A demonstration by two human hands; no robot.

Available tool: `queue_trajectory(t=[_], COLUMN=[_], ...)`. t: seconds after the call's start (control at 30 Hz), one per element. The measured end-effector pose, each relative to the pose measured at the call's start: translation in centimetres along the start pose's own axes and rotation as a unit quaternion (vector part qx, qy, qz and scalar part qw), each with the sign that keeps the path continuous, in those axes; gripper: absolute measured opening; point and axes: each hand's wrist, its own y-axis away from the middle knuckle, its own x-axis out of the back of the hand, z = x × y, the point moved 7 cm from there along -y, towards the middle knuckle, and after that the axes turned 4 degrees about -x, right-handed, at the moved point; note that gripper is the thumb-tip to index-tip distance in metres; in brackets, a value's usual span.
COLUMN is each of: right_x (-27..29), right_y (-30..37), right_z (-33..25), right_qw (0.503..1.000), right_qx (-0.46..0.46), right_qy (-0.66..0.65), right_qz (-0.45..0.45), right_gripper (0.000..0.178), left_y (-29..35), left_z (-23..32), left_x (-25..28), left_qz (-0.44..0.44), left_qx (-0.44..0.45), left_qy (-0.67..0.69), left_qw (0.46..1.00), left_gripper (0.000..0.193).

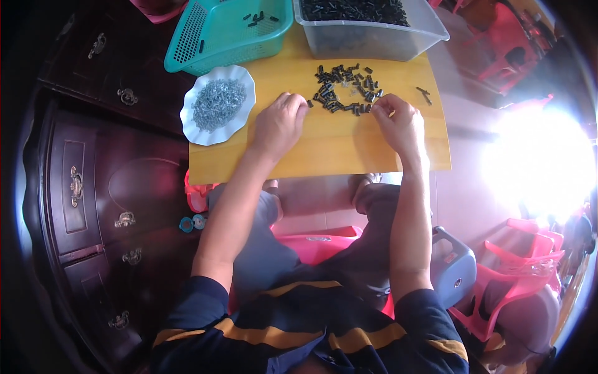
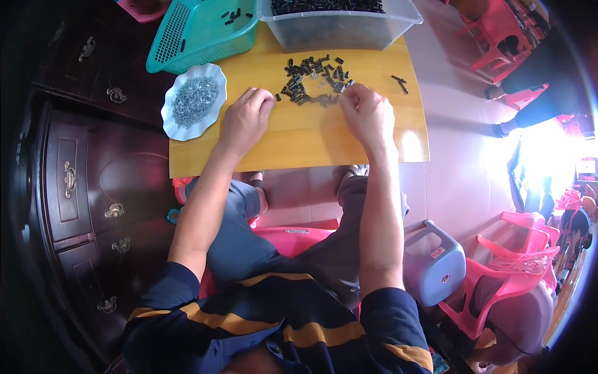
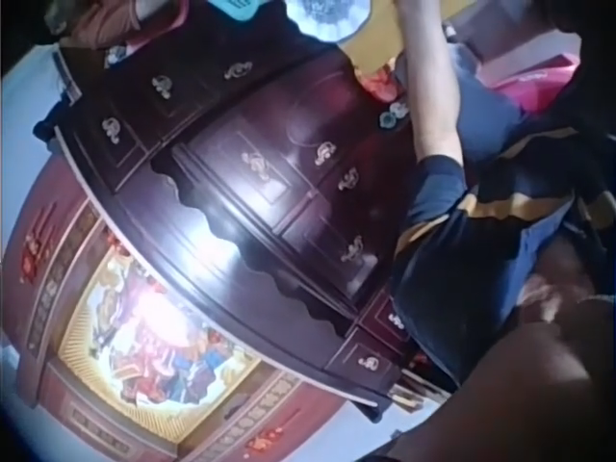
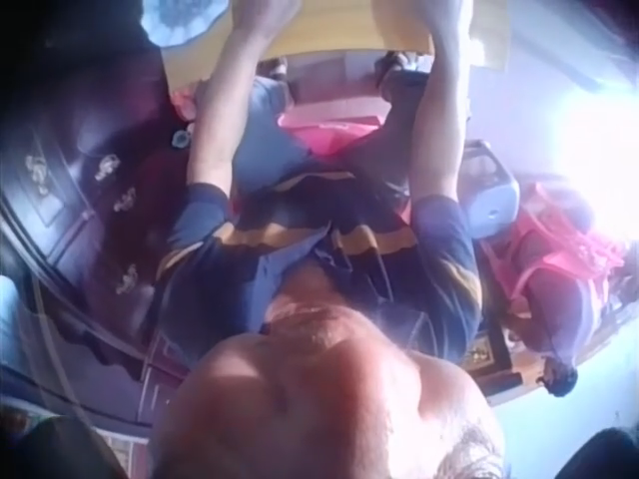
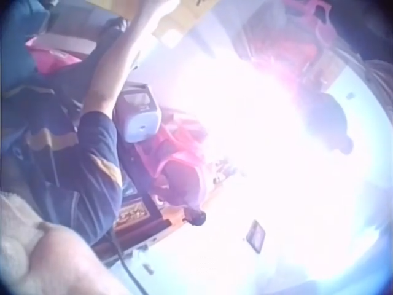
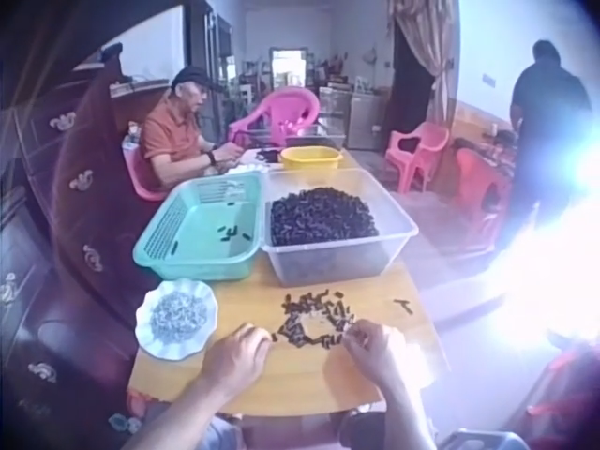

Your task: The person assembles small black plastic components by hand.

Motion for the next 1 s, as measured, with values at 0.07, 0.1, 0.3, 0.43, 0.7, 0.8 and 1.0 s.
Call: queue_trajectory(t=[0.07,0.1,0.3,0.43,0.7,0.8,1.0], right_x=[0.0,-0.1,-0.6,-1.0,-1.5,-1.3,-0.5], right_y=[-0.2,-0.1,0.0,0.0,0.0,0.3,0.6], right_z=[0.1,-0.1,-0.7,-0.8,-0.9,-1.1,-1.3], right_qw=[1.000,1.000,0.998,0.997,0.997,0.996,0.993], right_qx=[0.006,0.013,0.068,0.075,0.049,0.048,0.003], right_qy=[0.009,0.016,0.001,0.011,0.064,0.077,0.113], right_qz=[0.006,0.009,0.013,0.009,-0.023,-0.015,0.031], right_gripper=[0.018,0.017,0.012,0.013,0.014,0.015,0.014], left_y=[0.2,0.2,0.3,0.9,0.9,1.0,1.3], left_z=[0.0,0.1,0.1,1.4,2.2,2.1,2.0], left_x=[0.1,0.2,0.6,1.0,0.5,0.2,-0.1], left_qz=[-0.004,-0.004,0.021,0.032,0.012,0.006,-0.008], left_qx=[0.018,0.019,0.007,-0.023,-0.009,0.000,-0.010], left_qy=[0.031,0.032,0.079,0.159,0.216,0.227,0.230], left_qw=[0.999,0.999,0.997,0.986,0.976,0.974,0.973], left_gripper=[0.010,0.010,0.009,0.007,0.008,0.007,0.010])
